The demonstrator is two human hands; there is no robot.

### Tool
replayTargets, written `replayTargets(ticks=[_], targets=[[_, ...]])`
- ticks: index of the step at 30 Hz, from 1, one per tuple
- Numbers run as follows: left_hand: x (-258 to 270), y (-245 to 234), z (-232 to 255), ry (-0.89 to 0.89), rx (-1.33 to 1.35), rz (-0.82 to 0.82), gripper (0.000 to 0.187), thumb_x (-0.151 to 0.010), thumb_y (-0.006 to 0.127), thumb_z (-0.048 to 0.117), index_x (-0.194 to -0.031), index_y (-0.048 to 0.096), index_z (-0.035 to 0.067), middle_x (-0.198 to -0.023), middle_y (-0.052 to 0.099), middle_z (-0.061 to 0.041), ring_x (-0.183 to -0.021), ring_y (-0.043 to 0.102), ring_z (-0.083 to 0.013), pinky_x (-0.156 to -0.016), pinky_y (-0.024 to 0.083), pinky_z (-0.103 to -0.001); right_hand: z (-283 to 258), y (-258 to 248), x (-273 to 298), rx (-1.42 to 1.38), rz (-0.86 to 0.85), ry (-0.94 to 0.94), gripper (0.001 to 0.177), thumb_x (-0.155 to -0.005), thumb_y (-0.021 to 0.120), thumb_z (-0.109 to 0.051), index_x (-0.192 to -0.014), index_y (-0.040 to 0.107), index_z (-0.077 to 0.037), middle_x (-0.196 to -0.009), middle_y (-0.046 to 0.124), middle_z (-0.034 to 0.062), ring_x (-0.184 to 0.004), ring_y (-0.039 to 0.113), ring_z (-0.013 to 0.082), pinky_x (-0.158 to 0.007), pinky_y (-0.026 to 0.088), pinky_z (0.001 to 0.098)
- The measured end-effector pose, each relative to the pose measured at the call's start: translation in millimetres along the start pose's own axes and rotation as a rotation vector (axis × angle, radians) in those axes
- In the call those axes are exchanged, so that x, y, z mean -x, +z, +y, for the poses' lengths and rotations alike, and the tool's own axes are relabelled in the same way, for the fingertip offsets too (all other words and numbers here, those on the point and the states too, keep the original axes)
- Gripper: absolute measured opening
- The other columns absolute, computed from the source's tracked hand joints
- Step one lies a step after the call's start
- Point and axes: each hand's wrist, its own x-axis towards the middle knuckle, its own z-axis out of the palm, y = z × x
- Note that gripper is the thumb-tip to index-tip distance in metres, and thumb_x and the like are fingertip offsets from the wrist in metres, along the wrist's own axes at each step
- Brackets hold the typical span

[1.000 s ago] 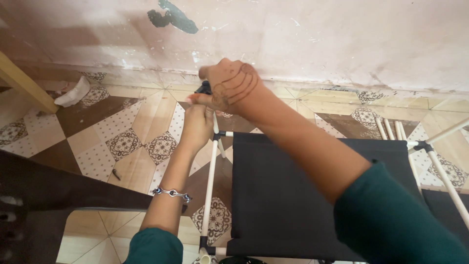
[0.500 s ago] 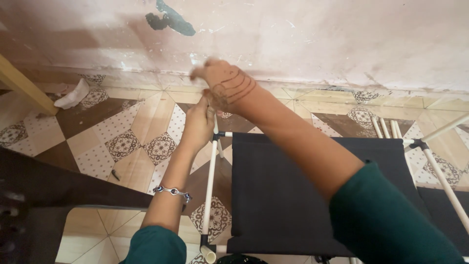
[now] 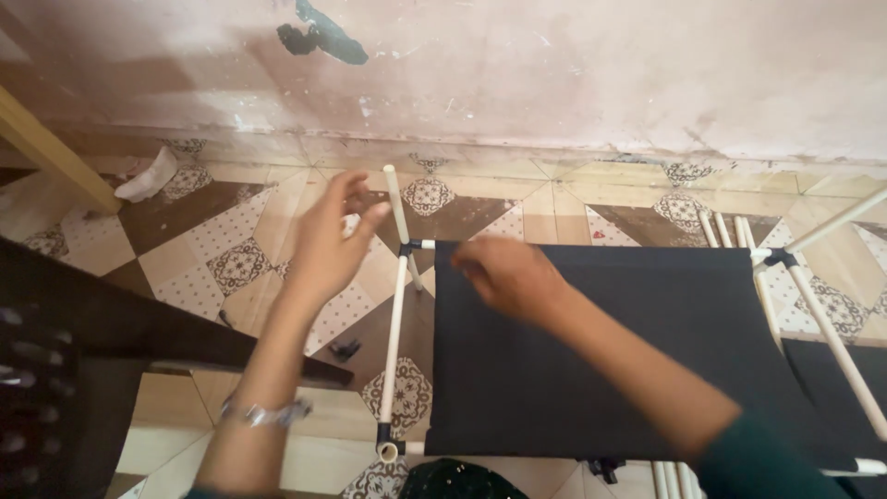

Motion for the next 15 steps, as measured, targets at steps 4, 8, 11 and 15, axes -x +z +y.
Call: replayTargets(ticks=[4,8,11,15], targets=[[64,-22,-6,-0.239,0.155,0.008,0.038,-0.097,0.065,0.027,-0.130,0.061,0.007,-0.124,0.072,-0.015,-0.112,0.072,-0.0243,-0.095,0.058,-0.037,-19,-6,76,-0.156,-0.147,0.230,0.020,-0.083,0.072,-0.005,-0.102,0.070,-0.007,-0.099,0.072,0.0105,-0.089,0.072,0.0290,-0.079,0.058,0.0397],[112,-2,-40,-0.402,0.081,-0.094,0.035,-0.095,0.064,0.020,-0.129,0.064,0.010,-0.124,0.071,-0.012,-0.112,0.071,-0.0232,-0.095,0.057,-0.036,-46,-1,145,-0.189,-0.035,0.397,0.019,-0.080,0.071,0.000,-0.099,0.072,-0.005,-0.104,0.075,0.0096,-0.102,0.072,0.0284,-0.090,0.056,0.0394],[131,24,-75,-0.398,0.101,-0.083,0.030,-0.093,0.068,0.017,-0.122,0.066,0.007,-0.117,0.075,-0.014,-0.107,0.073,-0.0268,-0.091,0.058,-0.037,-60,12,198,-0.068,0.136,0.369,0.019,-0.078,0.070,0.002,-0.092,0.073,-0.009,-0.102,0.077,0.0054,-0.108,0.072,0.0260,-0.095,0.054,0.0415],[130,59,-125,-0.447,0.045,-0.141,0.032,-0.092,0.068,0.016,-0.122,0.065,0.007,-0.121,0.073,-0.014,-0.108,0.072,-0.0293,-0.086,0.058,-0.039,-55,42,284,0.066,0.311,0.218,0.016,-0.075,0.073,-0.005,-0.082,0.073,-0.020,-0.099,0.077,-0.0025,-0.107,0.072,0.0195,-0.096,0.051,0.0407]])
